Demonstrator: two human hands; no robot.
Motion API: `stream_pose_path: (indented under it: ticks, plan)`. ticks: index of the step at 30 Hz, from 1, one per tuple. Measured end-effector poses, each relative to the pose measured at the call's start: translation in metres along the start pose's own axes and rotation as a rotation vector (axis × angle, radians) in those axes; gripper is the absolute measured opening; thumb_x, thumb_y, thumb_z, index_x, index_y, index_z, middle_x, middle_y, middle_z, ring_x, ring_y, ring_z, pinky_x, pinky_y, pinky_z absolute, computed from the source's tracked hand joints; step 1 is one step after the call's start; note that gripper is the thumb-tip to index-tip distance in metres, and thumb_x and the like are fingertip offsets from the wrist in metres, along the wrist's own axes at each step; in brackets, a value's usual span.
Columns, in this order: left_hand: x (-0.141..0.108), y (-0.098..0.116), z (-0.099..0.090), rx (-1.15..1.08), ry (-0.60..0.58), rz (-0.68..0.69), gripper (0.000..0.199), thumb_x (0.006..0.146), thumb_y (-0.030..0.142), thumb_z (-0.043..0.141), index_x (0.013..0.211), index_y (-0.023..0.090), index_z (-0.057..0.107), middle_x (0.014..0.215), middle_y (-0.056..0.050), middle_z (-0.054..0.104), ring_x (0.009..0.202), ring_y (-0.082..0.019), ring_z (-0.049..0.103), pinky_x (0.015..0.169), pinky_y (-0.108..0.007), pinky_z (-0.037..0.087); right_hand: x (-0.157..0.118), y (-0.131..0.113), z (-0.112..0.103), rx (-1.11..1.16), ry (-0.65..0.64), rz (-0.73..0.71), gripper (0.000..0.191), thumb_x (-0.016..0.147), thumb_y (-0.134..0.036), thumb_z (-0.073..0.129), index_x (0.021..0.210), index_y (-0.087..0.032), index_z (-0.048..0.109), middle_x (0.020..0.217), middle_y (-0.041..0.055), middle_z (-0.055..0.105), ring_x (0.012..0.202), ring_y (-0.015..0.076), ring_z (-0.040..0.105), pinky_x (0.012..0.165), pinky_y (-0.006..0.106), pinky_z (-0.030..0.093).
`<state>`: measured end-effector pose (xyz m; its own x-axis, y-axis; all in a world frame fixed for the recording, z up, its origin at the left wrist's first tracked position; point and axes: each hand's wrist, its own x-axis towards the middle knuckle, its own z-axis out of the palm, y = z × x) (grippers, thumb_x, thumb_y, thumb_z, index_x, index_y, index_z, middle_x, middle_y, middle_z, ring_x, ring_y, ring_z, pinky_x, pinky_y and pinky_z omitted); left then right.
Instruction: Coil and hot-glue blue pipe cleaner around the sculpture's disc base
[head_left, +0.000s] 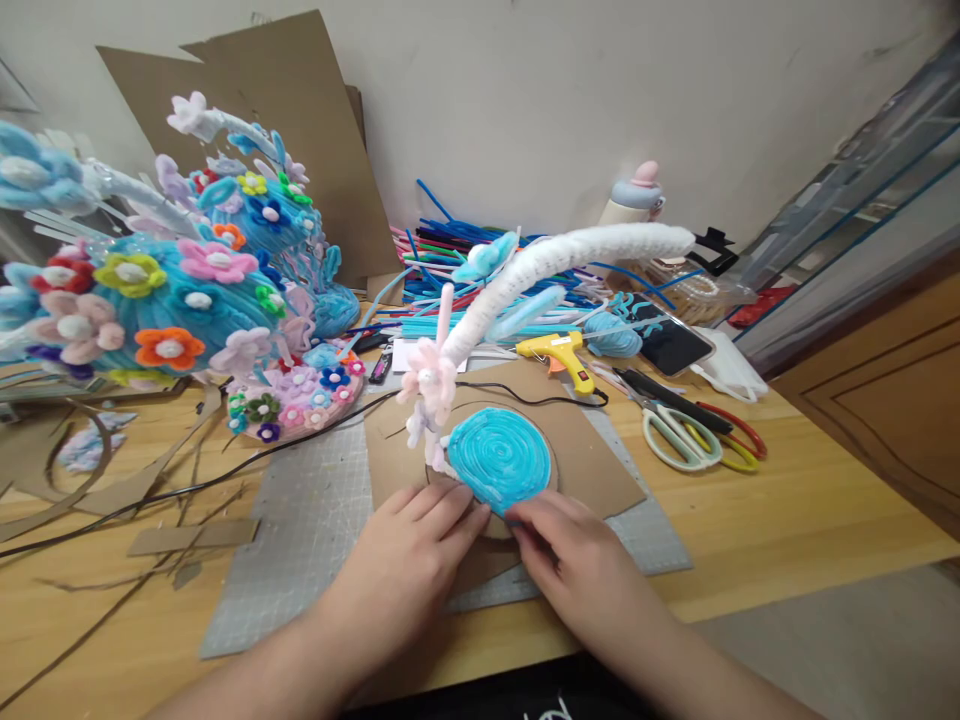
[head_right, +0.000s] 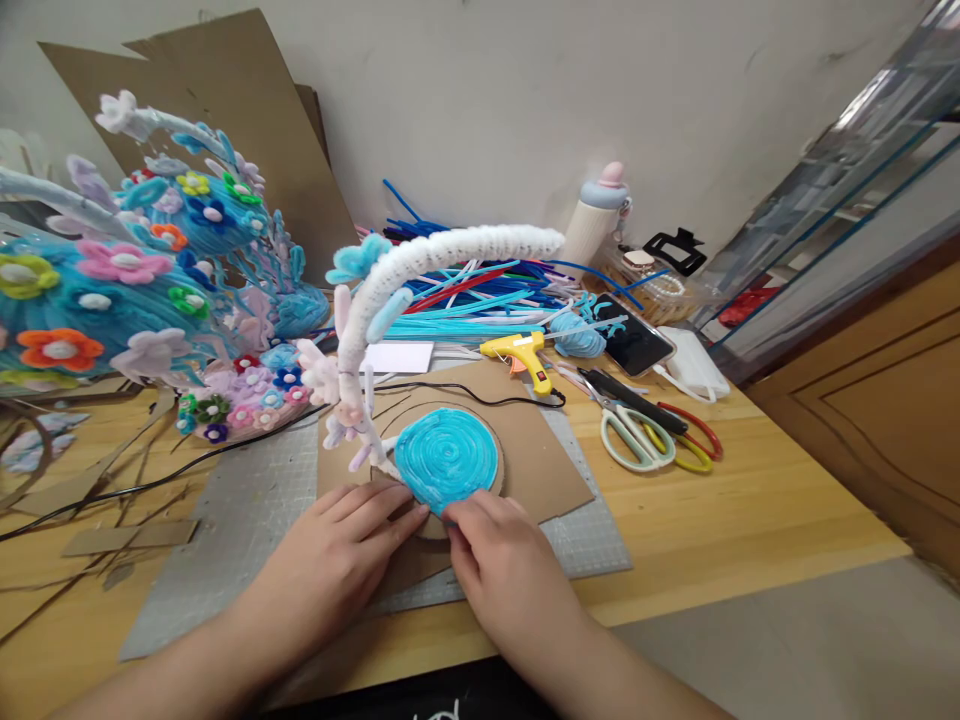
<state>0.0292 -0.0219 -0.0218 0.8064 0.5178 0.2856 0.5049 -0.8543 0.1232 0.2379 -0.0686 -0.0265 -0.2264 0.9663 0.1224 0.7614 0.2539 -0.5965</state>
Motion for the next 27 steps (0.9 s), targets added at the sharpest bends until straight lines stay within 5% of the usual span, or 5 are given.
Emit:
stream_pose_path:
  ticks: [4, 8, 27]
  plan:
    - [-0.001, 0.000, 0.001, 0.027, -0.026, -0.018, 0.039, 0.090, 0.011, 0.045, 0.127, 0.019, 0.056, 0.119, -0.009, 0.063, 0.104, -0.025, 0.060, 0.082, -0.040, 0.052, 0.007, 0.007, -0.008, 0.008, 0.112, 0.039, 0.016, 0.092, -0.022, 0.045, 0.100, -0.020, 0.059, 0.101, 0.0086, 0.057, 0.093, 0.0210, 0.057, 0.080, 0.039, 0.050]
    - [-0.002, 0.000, 0.002, 0.034, -0.034, -0.014, 0.042, 0.089, 0.010, 0.046, 0.129, 0.020, 0.054, 0.122, -0.009, 0.062, 0.107, -0.024, 0.058, 0.085, -0.040, 0.050, 0.012, 0.026, -0.006, -0.062, 0.268, 0.064, 0.034, 0.091, -0.028, 0.048, 0.123, -0.019, 0.050, 0.128, 0.0150, 0.047, 0.121, 0.0281, 0.048, 0.098, 0.052, 0.044]
    - [0.001, 0.007, -0.001, -0.025, -0.122, -0.054, 0.048, 0.085, 0.004, 0.045, 0.130, 0.018, 0.051, 0.124, -0.009, 0.059, 0.104, -0.026, 0.057, 0.084, -0.043, 0.052, 0.011, 0.036, 0.001, -0.041, 0.226, 0.110, 0.044, 0.090, -0.032, 0.047, 0.132, -0.019, 0.044, 0.136, 0.0138, 0.046, 0.128, 0.0275, 0.042, 0.105, 0.053, 0.040]
